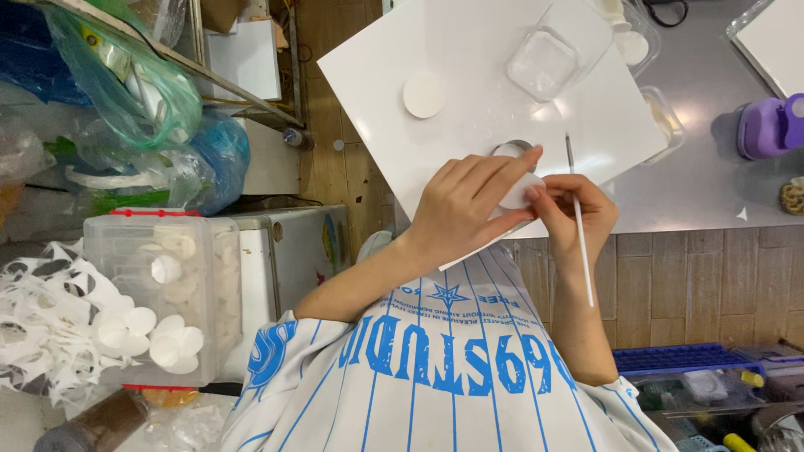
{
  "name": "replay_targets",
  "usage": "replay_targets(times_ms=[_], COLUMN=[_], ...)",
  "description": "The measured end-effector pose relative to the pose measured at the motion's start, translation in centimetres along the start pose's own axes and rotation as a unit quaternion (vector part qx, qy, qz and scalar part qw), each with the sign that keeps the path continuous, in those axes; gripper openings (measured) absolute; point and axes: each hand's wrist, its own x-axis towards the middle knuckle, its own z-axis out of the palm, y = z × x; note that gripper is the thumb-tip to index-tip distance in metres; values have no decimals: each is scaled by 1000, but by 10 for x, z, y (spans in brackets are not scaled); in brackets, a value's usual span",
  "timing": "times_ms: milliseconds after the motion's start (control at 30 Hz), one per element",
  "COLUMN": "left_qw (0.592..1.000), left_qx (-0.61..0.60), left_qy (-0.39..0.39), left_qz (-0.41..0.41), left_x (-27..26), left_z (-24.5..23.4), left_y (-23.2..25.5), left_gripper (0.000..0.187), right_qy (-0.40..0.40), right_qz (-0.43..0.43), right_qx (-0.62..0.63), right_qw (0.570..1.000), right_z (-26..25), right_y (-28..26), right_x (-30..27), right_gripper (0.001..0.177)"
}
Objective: The person repeatedly picks up small white circular cotton pads and places them inside a metal ring on a white board. They use a thin white stick to adjust the pads within the ring. The person continues this process for multiple pads throughout the clip.
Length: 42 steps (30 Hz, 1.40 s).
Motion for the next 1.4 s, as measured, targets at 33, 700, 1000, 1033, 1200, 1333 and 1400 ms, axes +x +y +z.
replay_targets(times_ms=[33, 700, 1000, 1033, 1200, 1333, 1400], left_qw=[1000, 951, 939, 939, 939, 940, 941], left_qx=[-7, 37, 73, 72, 67, 68, 69], left_qy=[25, 95, 160, 160, 162, 155, 162], left_qz=[-9, -291, -295, -295, -296, -298, -290], left_x=[-4, -27, -25, -25, -28, -28, -29], left_z=[8, 53, 68, 70, 72, 72, 71], left_y=[3, 19, 22, 21, 20, 19, 19], left_gripper=[81, 26, 25, 25, 26, 25, 25], right_qy=[5, -157, -183, -181, -168, -163, -162], right_qz=[21, -12, -45, -48, -63, -63, -59], right_qx=[-1, -59, -86, -85, -84, -79, -81], right_qw=[1000, 986, 978, 979, 980, 981, 982], right_z=[-4, -26, -19, -19, -19, -18, -18], right_y=[-1, 6, 2, 3, 10, 13, 14], right_x=[4, 50, 54, 54, 52, 52, 51], right_gripper=[11, 35, 47, 47, 47, 48, 49])
